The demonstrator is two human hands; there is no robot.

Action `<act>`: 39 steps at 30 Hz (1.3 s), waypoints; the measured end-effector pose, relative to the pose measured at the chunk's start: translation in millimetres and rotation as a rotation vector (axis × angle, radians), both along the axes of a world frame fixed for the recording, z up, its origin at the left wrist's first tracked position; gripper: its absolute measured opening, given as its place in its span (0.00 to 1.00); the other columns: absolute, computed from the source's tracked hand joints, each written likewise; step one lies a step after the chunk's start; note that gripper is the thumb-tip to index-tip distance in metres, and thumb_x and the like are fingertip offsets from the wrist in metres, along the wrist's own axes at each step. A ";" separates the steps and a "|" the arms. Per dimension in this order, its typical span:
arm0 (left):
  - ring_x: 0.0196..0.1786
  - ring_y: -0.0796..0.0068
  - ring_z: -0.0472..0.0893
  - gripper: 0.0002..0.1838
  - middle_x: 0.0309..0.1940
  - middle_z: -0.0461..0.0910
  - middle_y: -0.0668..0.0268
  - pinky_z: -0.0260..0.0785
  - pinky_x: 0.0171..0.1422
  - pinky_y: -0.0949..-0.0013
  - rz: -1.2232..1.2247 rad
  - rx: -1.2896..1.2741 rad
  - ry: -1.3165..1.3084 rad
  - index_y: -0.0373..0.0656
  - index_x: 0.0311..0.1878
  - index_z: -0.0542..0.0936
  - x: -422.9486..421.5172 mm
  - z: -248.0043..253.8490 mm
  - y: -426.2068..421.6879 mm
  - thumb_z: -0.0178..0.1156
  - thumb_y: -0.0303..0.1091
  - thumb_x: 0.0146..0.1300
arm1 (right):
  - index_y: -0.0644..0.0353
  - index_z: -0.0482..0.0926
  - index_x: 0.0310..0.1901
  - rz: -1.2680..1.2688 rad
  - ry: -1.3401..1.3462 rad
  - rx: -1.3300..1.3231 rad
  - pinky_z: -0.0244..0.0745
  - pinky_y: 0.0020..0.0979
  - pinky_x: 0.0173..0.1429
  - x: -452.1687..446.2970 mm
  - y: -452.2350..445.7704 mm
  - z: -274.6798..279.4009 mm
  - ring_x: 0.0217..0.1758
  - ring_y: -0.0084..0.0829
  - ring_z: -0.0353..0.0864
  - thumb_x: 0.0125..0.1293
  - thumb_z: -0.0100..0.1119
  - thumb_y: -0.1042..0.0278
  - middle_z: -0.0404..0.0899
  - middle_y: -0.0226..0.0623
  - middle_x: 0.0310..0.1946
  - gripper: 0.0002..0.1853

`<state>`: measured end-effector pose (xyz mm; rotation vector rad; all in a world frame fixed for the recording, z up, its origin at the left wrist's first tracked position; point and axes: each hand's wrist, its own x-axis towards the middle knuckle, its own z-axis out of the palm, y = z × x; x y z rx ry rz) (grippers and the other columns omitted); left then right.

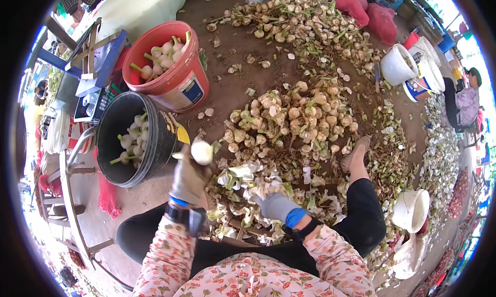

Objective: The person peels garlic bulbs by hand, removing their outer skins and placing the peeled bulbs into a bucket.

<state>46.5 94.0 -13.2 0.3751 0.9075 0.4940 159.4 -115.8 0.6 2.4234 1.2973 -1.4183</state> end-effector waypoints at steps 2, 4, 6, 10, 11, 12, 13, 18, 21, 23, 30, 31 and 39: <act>0.35 0.74 0.79 0.20 0.38 0.79 0.67 0.74 0.34 0.74 0.083 0.158 -0.233 0.46 0.51 0.74 20.3 51.3 40.2 0.51 0.51 0.68 | 0.54 0.70 0.59 0.199 -0.010 0.177 0.75 0.40 0.50 22.9 -2.0 -48.8 0.44 0.46 0.82 0.55 0.52 0.69 0.81 0.48 0.40 0.26; 0.36 0.74 0.78 0.19 0.36 0.77 0.65 0.73 0.35 0.75 0.170 0.338 -0.372 0.43 0.48 0.75 35.4 106.4 62.3 0.50 0.50 0.68 | 0.52 0.72 0.57 -0.158 -0.049 0.497 0.75 0.41 0.52 61.9 16.3 -89.0 0.46 0.47 0.81 0.56 0.55 0.64 0.80 0.47 0.43 0.24; 0.39 0.74 0.78 0.20 0.38 0.78 0.64 0.73 0.37 0.75 0.134 0.407 -0.358 0.42 0.48 0.75 42.8 113.2 70.0 0.49 0.49 0.69 | 0.55 0.75 0.54 -0.378 -0.238 0.548 0.73 0.41 0.54 101.6 51.3 -74.7 0.49 0.49 0.79 0.59 0.56 0.59 0.79 0.51 0.45 0.21; 0.39 0.74 0.78 0.17 0.39 0.79 0.65 0.72 0.38 0.74 -0.155 0.264 -0.195 0.44 0.49 0.75 46.1 44.8 38.2 0.49 0.47 0.69 | 0.54 0.69 0.58 -0.693 -0.425 0.294 0.72 0.44 0.55 190.8 109.7 -130.3 0.52 0.50 0.77 0.58 0.57 0.51 0.78 0.51 0.48 0.28; 0.38 0.74 0.78 0.15 0.38 0.79 0.65 0.72 0.37 0.73 -0.195 0.153 -0.110 0.45 0.48 0.75 46.0 29.2 22.9 0.50 0.45 0.69 | 0.52 0.67 0.61 -0.708 -0.445 0.224 0.72 0.44 0.56 201.5 118.5 -130.1 0.54 0.49 0.76 0.58 0.57 0.48 0.77 0.50 0.51 0.31; 0.38 0.74 0.78 0.15 0.38 0.79 0.65 0.72 0.37 0.72 -0.244 0.125 -0.054 0.44 0.49 0.75 45.0 18.9 7.7 0.51 0.44 0.68 | 0.51 0.66 0.62 -0.658 -0.519 0.227 0.73 0.45 0.54 208.7 125.6 -136.1 0.52 0.48 0.77 0.57 0.60 0.47 0.77 0.47 0.50 0.33; 0.37 0.73 0.78 0.15 0.38 0.79 0.65 0.72 0.36 0.71 -0.293 0.096 0.003 0.44 0.49 0.75 42.3 8.9 -5.9 0.52 0.43 0.68 | 0.51 0.67 0.61 -0.633 -0.491 0.230 0.73 0.45 0.53 213.2 128.2 -144.0 0.53 0.47 0.77 0.57 0.60 0.50 0.76 0.47 0.50 0.31; 0.36 0.71 0.77 0.14 0.39 0.78 0.65 0.71 0.39 0.68 -0.399 0.039 0.111 0.42 0.49 0.74 27.7 -50.0 -34.8 0.50 0.40 0.69 | 0.51 0.68 0.58 -0.425 -0.421 0.369 0.73 0.44 0.52 187.6 103.0 -174.9 0.53 0.48 0.75 0.56 0.61 0.59 0.72 0.48 0.51 0.27; 0.42 0.71 0.76 0.20 0.43 0.75 0.64 0.71 0.44 0.66 -0.417 0.020 0.192 0.41 0.58 0.70 35.0 -64.6 -45.5 0.54 0.39 0.66 | 0.54 0.70 0.55 -0.497 -0.268 0.599 0.71 0.42 0.54 128.3 69.9 -162.5 0.51 0.49 0.74 0.55 0.61 0.68 0.74 0.48 0.47 0.24; 0.49 0.69 0.75 0.28 0.48 0.74 0.62 0.70 0.50 0.66 -0.392 0.265 0.122 0.39 0.64 0.63 35.5 -124.5 -57.1 0.59 0.37 0.63 | 0.54 0.72 0.55 -0.701 -0.044 0.743 0.70 0.40 0.55 88.3 59.8 -146.7 0.51 0.49 0.74 0.52 0.60 0.76 0.74 0.48 0.45 0.25; 0.51 0.71 0.76 0.40 0.50 0.75 0.61 0.69 0.56 0.71 -0.364 0.470 0.037 0.36 0.64 0.62 38.9 -33.4 -59.5 0.70 0.24 0.47 | 0.61 0.71 0.55 -1.112 0.821 0.958 0.72 0.31 0.39 27.3 40.4 -23.6 0.34 0.35 0.76 0.58 0.59 0.74 0.72 0.40 0.42 0.22; 0.52 0.71 0.75 0.40 0.50 0.75 0.61 0.68 0.58 0.70 -0.382 0.504 0.038 0.37 0.63 0.64 36.2 -27.0 -61.2 0.72 0.24 0.45 | 0.61 0.72 0.53 -1.013 0.733 0.997 0.72 0.29 0.37 33.7 41.5 -16.6 0.33 0.32 0.76 0.60 0.59 0.70 0.73 0.39 0.40 0.19; 0.57 0.59 0.73 0.36 0.54 0.71 0.55 0.66 0.61 0.61 -0.519 1.395 0.305 0.40 0.54 0.75 17.9 0.7 -73.0 0.76 0.30 0.35 | 0.63 0.75 0.35 -0.629 0.516 0.895 0.68 0.25 0.33 33.9 39.5 3.9 0.27 0.20 0.69 0.63 0.60 0.61 0.72 0.29 0.23 0.13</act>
